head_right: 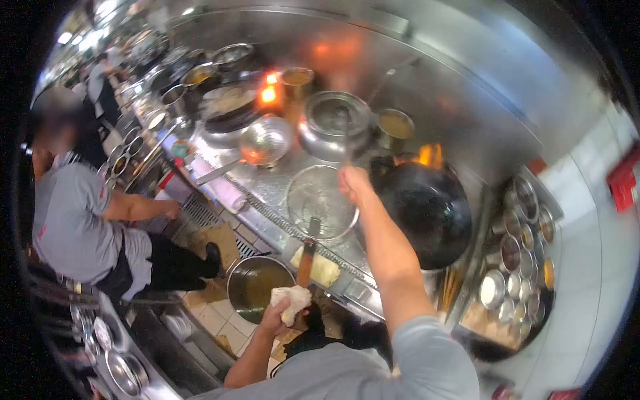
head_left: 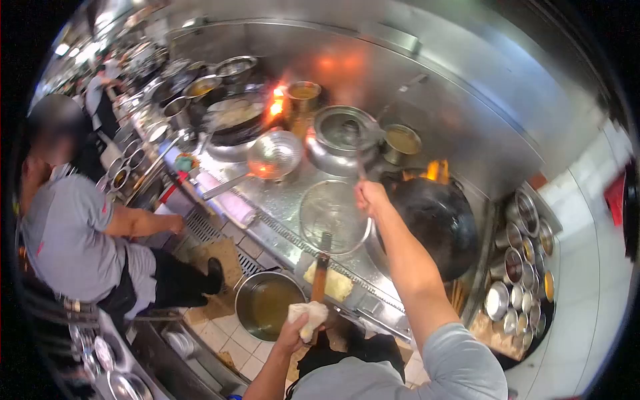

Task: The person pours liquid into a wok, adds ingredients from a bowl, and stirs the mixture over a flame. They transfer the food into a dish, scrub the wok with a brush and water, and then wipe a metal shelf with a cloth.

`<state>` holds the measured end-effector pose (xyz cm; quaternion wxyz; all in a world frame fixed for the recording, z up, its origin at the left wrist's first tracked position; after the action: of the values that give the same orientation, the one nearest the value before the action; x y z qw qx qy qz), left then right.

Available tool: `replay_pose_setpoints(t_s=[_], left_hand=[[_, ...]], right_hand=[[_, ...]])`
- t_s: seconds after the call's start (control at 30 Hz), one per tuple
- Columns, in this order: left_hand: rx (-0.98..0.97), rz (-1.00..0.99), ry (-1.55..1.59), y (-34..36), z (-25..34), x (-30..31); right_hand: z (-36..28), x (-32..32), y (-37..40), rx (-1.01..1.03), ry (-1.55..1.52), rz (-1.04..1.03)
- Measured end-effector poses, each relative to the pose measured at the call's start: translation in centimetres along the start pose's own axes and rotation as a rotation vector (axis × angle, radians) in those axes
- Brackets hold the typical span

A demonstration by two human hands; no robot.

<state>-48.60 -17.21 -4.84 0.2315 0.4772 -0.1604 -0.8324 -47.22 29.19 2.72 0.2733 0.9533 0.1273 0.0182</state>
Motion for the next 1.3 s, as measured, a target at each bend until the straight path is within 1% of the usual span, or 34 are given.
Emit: replay_pose_setpoints(t_s=[0.03,0.1,0.17,0.27,0.33,0.43,0.53,0.63,0.73,0.8,0.9,0.93,1.03,1.1,1.13,1.17,1.2,1.3], left_hand=[[-0.008,0.023,-0.026,0.3,0.5,0.1],[-0.033,0.064,-0.081,0.6,1.3,1.0],[-0.116,0.109,-0.165,0.9,2.0,1.6],[-0.260,0.183,-0.243,1.4,3.2,0.4],[-0.366,0.226,-0.276,2.0,4.5,-0.7],[-0.478,0.275,-0.353,1.1,5.1,0.0],[-0.466,0.176,-0.396,-0.5,5.5,0.0],[-0.486,0.093,-0.408,-1.6,5.3,-1.7],[-0.370,0.045,-0.320,-1.4,4.7,-4.8],[-0.306,0.017,-0.262,-2.2,3.2,-4.9],[-0.181,-0.050,-0.225,-3.1,1.6,-5.8],[-0.134,-0.076,-0.223,-3.3,1.1,-6.3],[0.046,-0.235,-0.167,-4.0,-0.9,-8.5],[0.075,-0.304,-0.221,-4.1,-2.2,-10.6],[0.085,-0.314,-0.232,-4.0,-3.1,-11.1],[0.094,-0.323,-0.244,-4.0,-3.9,-11.9],[0.159,-0.369,-0.247,-4.1,-4.5,-12.6],[0.266,-0.436,-0.202,-3.4,-5.3,-15.0]], right_hand=[[-1.1,-0.2,1.0,-0.140,-0.238,-0.132],[-2.6,-0.4,1.0,-0.340,-0.563,-0.406],[-3.9,-0.5,3.3,-0.390,-0.776,-0.429],[-4.8,0.6,6.3,-0.404,-0.879,-0.410],[-5.5,2.4,8.7,-0.363,-0.896,-0.445],[-5.8,5.2,12.5,-0.355,-0.904,-0.498],[-5.4,8.6,17.1,-0.357,-0.909,-0.519],[-5.3,11.9,23.5,-0.370,-0.924,-0.545],[-3.4,15.2,29.4,-0.364,-0.969,-0.558],[-1.6,17.4,32.5,-0.364,-1.003,-0.551],[1.0,20.4,36.8,-0.363,-1.031,-0.476],[2.0,21.3,37.9,-0.372,-1.022,-0.420],[5.3,23.6,40.4,-0.404,-0.984,-0.244],[7.1,24.9,41.4,-0.427,-0.940,-0.110],[7.7,25.6,42.0,-0.421,-0.863,-0.019],[8.1,26.1,42.5,-0.388,-0.773,0.022],[8.4,26.6,43.1,-0.355,-0.682,0.061],[8.9,27.9,44.7,-0.275,-0.445,0.214]])
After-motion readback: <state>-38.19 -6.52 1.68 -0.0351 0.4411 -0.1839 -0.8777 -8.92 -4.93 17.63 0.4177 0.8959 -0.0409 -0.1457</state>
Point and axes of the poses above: each hand's wrist, its own y-axis away from the middle knuckle, its own x-axis out of the back of the hand, z = x × y, the point moved 3 cm from there along -y, towards the middle knuckle, and after that the axes turned 11 degrees about z, right-handed, at the moved point
